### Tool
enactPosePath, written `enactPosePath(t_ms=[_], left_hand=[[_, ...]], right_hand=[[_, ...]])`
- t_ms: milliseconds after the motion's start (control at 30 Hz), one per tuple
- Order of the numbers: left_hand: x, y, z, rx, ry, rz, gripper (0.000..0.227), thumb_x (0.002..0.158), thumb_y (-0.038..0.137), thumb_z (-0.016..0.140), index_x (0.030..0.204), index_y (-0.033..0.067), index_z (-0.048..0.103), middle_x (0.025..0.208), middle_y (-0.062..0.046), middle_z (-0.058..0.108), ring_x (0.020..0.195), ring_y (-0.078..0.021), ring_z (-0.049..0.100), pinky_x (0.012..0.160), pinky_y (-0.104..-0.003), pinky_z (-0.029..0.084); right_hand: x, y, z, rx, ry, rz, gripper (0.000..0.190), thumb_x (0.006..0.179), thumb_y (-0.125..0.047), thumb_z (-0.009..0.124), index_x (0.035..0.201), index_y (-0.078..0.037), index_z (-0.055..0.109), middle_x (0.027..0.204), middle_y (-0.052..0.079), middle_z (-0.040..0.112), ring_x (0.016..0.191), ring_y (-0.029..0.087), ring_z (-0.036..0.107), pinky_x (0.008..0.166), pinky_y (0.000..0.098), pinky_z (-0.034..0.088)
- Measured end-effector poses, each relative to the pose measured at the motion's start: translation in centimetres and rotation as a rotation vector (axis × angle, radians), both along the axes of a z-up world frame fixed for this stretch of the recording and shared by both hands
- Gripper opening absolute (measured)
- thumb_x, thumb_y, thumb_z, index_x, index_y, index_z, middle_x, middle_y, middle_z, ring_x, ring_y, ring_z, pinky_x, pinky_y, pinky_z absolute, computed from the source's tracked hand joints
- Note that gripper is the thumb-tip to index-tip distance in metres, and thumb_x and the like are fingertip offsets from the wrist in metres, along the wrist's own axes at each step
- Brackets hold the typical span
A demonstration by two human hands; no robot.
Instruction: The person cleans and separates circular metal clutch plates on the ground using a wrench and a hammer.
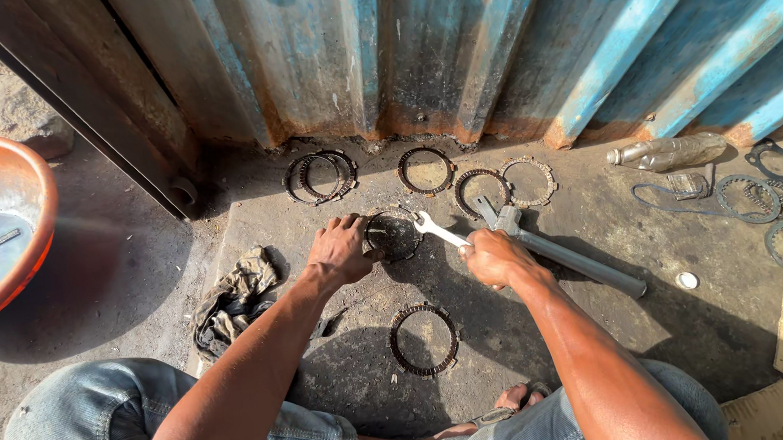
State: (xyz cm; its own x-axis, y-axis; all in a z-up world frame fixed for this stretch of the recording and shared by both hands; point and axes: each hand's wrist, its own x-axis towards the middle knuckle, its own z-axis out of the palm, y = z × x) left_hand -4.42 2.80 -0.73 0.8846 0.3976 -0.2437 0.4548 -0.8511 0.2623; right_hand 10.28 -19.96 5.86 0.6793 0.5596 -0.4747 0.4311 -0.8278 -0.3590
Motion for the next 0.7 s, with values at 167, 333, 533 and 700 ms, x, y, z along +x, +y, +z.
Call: enactPosePath(t_ms=[167, 333, 533, 700], left_hand=[[1.6, -0.4, -3.2, -0.047, 0.113, -0.032, 0.050, 0.099, 0.027, 0.060, 0.140, 0.0011, 0.047, 0.109, -0.015, 0.066, 0.093, -0.0261, 0.061, 0.099, -0.042, 0.050], [0.6, -2.1, -3.8, -0.124, 0.061, 0.151, 0.025, 0.099, 0.023, 0.064, 0.112, 0.0022, 0.062, 0.087, -0.008, 0.061, 0.068, -0.0173, 0.057, 0.066, -0.037, 0.060], [0.3, -4.7, -1.9, -0.104, 0.056, 0.213, 0.039, 0.096, 0.041, 0.070, 0.091, 0.0026, 0.066, 0.085, -0.010, 0.061, 0.069, -0.0185, 0.055, 0.056, -0.034, 0.052], [1.1, -4.6, -1.5, 0.016, 0.064, 0.228, 0.046, 0.096, 0.050, 0.069, 0.104, 0.0050, 0.065, 0.099, -0.012, 0.064, 0.091, -0.0232, 0.056, 0.085, -0.043, 0.048]], right_hand=[[0.7, 0.0, 0.0, -0.080, -0.008, 0.047, 0.034, 0.105, -0.035, 0.056, 0.113, -0.008, 0.075, 0.074, 0.014, 0.075, 0.058, 0.024, 0.069, 0.060, 0.0429, 0.054], [1.9, 0.6, -1.0, -0.044, -0.071, 0.088, 0.032, 0.100, -0.036, 0.065, 0.105, -0.009, 0.080, 0.083, 0.015, 0.076, 0.070, 0.026, 0.070, 0.066, 0.0473, 0.051], [2.2, 0.8, -1.1, -0.046, -0.061, 0.100, 0.031, 0.100, -0.035, 0.066, 0.109, -0.009, 0.081, 0.085, 0.013, 0.076, 0.072, 0.025, 0.071, 0.066, 0.0454, 0.051], [1.9, 0.9, -1.2, 0.031, 0.006, -0.039, 0.034, 0.108, -0.030, 0.052, 0.122, -0.005, 0.069, 0.085, 0.013, 0.072, 0.070, 0.026, 0.069, 0.060, 0.0415, 0.055]])
